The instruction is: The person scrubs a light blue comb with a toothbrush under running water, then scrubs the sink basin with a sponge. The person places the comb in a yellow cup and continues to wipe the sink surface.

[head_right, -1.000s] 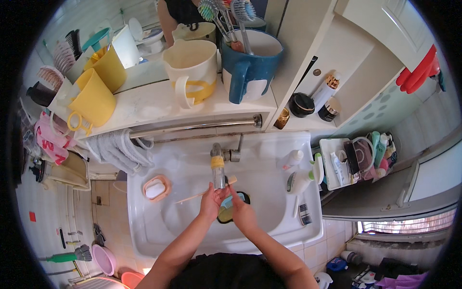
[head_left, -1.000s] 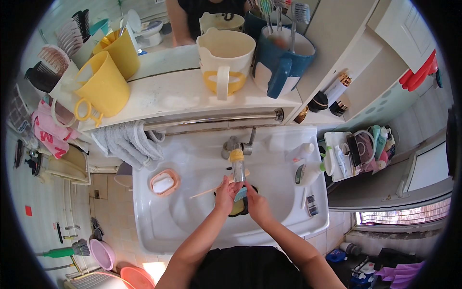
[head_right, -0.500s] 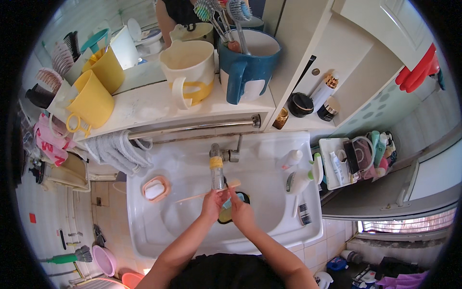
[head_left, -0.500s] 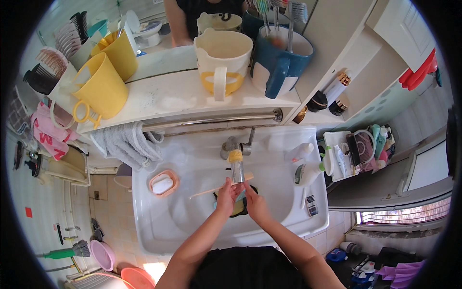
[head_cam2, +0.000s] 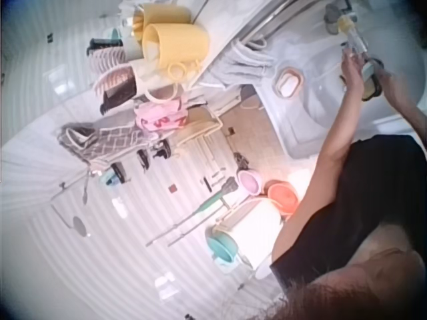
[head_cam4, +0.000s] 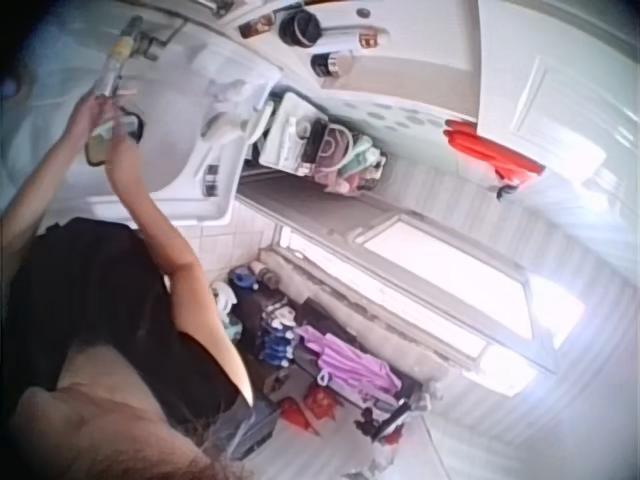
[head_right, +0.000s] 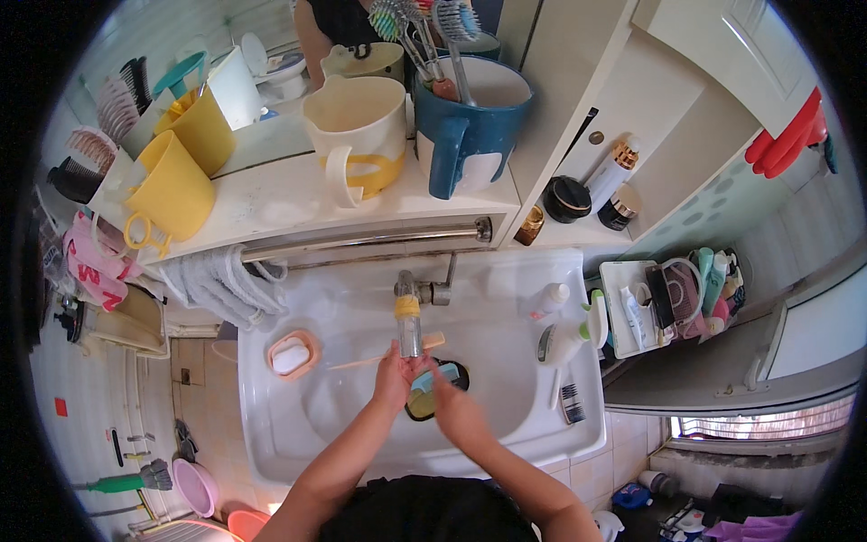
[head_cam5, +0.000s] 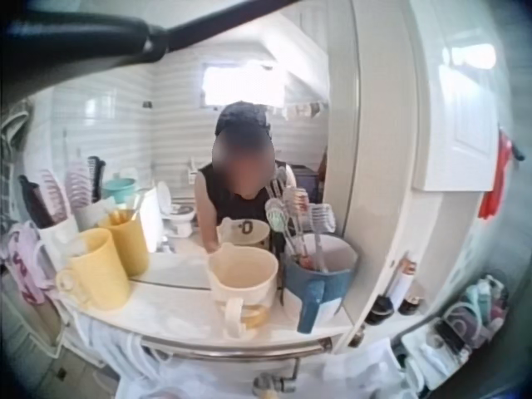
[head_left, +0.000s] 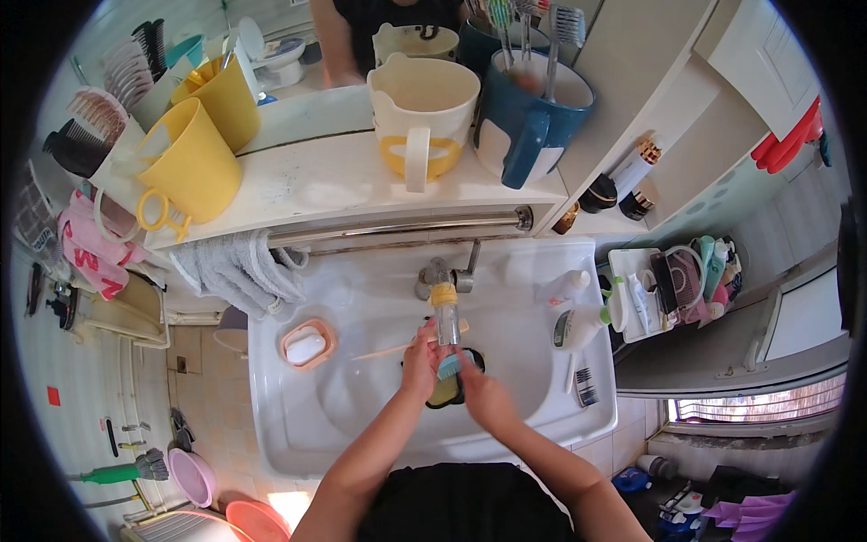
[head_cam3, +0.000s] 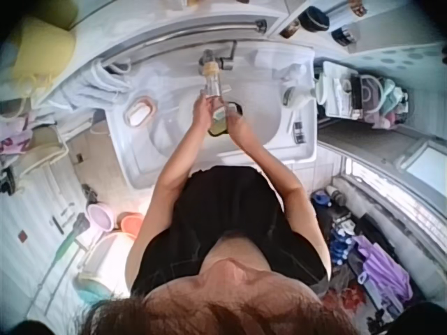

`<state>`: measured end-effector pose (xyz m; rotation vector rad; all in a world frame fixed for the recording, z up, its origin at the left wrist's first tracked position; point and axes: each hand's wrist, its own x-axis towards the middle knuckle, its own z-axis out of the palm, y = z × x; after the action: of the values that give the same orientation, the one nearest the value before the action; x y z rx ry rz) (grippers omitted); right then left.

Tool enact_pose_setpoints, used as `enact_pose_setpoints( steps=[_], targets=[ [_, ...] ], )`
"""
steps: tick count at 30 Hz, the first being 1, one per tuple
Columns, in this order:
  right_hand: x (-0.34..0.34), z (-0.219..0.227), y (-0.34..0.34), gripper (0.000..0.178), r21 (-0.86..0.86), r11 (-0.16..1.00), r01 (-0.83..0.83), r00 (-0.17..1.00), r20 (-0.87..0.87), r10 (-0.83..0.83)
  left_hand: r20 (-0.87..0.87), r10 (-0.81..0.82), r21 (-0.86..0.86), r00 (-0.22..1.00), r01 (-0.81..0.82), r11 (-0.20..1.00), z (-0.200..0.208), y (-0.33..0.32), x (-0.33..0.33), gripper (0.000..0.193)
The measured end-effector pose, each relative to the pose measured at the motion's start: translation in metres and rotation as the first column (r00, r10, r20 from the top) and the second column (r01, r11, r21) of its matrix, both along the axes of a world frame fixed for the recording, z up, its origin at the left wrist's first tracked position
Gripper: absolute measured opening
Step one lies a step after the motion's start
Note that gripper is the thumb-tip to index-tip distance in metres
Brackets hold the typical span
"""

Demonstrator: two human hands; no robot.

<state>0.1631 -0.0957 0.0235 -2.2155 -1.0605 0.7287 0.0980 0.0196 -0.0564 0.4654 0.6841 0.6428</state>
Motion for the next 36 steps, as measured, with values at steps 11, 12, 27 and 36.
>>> enact_pose_setpoints(
  steps=[11, 12, 27, 36],
  targets=[
    [-0.008, -0.019, -0.004, 0.043, 0.038, 0.999, -0.021, 0.999, -0.039, 0.022, 0.103, -0.139, -0.080, 0.985, 0.148, 0.986, -0.012, -0.001, 0.004, 0.063],
    [-0.001, -0.024, -0.002, 0.044, 0.043, 0.999, 0.017, 0.998, -0.058, -0.015, 0.138, -0.193, -0.084, 0.971, 0.206, 0.975, -0.012, 0.001, 0.001, 0.066],
    [-0.002, 0.008, 0.007, 0.041, -0.070, 0.998, 0.001, 0.998, -0.069, -0.006, -0.029, -0.261, 0.047, 0.965, 0.262, 0.964, 0.009, 0.001, 0.005, 0.069],
    [-0.001, -0.015, 0.003, 0.040, 0.073, 0.997, 0.008, 0.991, -0.137, 0.002, -0.072, -0.313, 0.054, 0.947, 0.317, 0.947, -0.021, 0.002, 0.000, 0.067]
  ],
)
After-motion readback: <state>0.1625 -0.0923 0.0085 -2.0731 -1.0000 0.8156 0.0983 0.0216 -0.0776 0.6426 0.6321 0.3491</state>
